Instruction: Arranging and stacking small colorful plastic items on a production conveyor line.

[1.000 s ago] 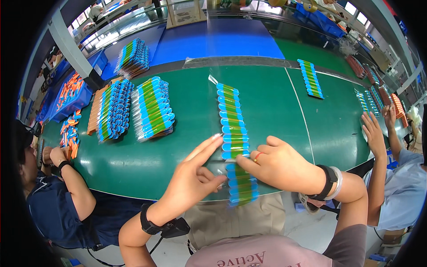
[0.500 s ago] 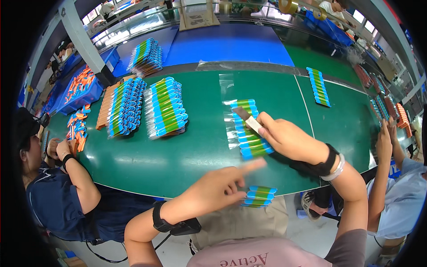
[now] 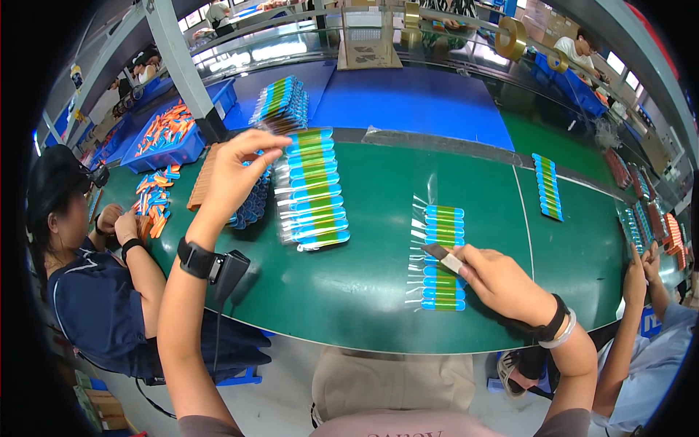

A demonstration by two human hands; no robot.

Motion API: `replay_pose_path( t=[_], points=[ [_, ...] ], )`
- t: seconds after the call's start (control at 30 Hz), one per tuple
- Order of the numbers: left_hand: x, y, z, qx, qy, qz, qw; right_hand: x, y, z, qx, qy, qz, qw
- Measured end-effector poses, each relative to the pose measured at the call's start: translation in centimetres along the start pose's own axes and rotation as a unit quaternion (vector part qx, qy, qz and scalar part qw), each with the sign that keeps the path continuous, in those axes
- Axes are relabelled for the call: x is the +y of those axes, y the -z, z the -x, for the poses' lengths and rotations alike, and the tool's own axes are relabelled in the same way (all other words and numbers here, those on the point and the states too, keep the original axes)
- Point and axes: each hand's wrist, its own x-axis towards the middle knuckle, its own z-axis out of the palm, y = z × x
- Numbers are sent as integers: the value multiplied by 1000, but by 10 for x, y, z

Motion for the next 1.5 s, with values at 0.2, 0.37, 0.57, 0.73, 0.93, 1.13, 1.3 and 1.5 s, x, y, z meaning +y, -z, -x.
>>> replay_pose_path(
  t=[0.2,0.37,0.57,0.73,0.93,1.13,1.3,1.5],
  points=[
    [-33,-9,-6,-89,45,-55,994,5,0,0,6,4,-1,1000],
    [-38,-13,-7,-124,-48,-295,946,11,-1,0,10,15,-1,1000],
    [-42,-6,-11,-182,-63,-382,904,11,-3,-2,10,24,2,1000],
    [16,-8,-10,-141,-73,-378,912,14,-3,1,1,9,-10,1000],
    [82,-56,58,-180,-117,-388,896,10,-3,0,19,28,5,999],
    [40,-64,61,-148,-182,-449,862,12,-6,3,0,14,9,1000],
    [22,-59,39,-137,-168,-460,861,7,-6,4,1,7,22,1000],
    [91,-89,45,-135,-134,-278,942,6,3,9,-2,-31,-59,998]
  ],
)
